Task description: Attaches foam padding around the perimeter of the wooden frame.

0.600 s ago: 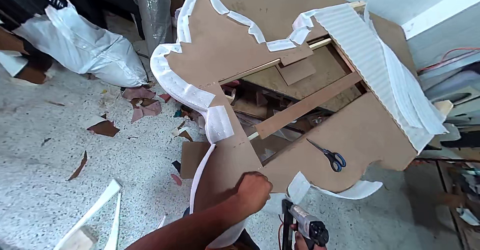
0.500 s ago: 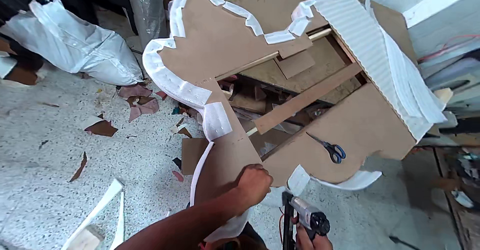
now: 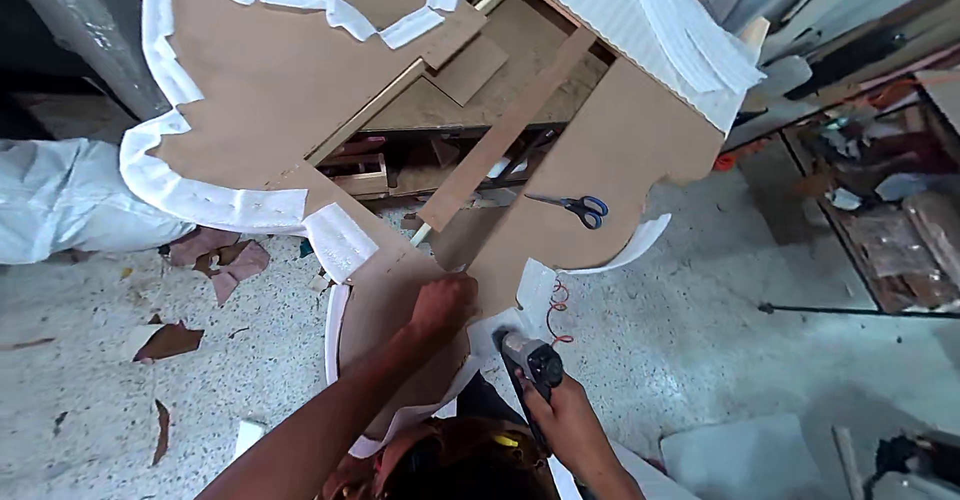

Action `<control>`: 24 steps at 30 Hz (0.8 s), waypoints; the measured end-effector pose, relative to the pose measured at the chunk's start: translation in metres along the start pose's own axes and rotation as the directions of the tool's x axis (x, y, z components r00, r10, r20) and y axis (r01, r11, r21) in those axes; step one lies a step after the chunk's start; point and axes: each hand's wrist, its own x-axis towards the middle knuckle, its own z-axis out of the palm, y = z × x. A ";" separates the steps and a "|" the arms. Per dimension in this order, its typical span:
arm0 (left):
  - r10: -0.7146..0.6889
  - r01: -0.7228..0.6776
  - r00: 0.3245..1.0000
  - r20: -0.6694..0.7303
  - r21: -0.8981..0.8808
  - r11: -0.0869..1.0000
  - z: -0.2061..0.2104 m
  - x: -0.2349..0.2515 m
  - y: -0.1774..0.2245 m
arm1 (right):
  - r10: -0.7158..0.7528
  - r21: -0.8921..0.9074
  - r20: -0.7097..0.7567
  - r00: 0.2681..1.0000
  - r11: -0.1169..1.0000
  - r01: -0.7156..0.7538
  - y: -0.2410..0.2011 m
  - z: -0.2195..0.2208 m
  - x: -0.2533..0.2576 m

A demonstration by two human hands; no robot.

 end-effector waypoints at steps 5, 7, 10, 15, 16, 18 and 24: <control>0.035 -0.034 0.999 -0.038 0.010 0.999 0.002 0.002 -0.002 | -0.017 -0.048 0.043 0.999 0.999 0.019 -0.006 0.003 0.002; 0.023 -0.026 0.998 -0.050 -0.057 0.998 -0.001 0.000 -0.002 | -0.029 -0.042 0.077 0.997 0.999 0.032 -0.013 0.002 -0.001; -0.039 0.007 0.985 -0.169 -0.184 0.983 -0.016 -0.010 -0.002 | -0.034 -0.031 0.210 0.977 0.999 0.041 -0.032 0.000 0.005; -0.239 0.125 0.889 -0.390 -0.296 0.947 -0.040 -0.060 -0.015 | -0.171 0.044 0.197 0.965 0.985 0.166 -0.014 -0.017 0.011; -0.288 0.162 0.862 -0.417 -0.311 0.937 -0.041 -0.077 -0.019 | -0.183 0.078 0.180 0.967 0.982 0.172 -0.003 -0.023 0.008; -0.366 0.225 0.814 -0.451 -0.337 0.914 -0.037 -0.108 -0.026 | -0.189 0.153 0.126 0.974 0.974 0.169 0.025 -0.038 0.005; -0.501 0.344 0.735 -0.457 -0.386 0.856 -0.007 -0.147 0.015 | -0.130 0.247 -0.002 0.992 0.961 0.126 0.149 -0.094 0.005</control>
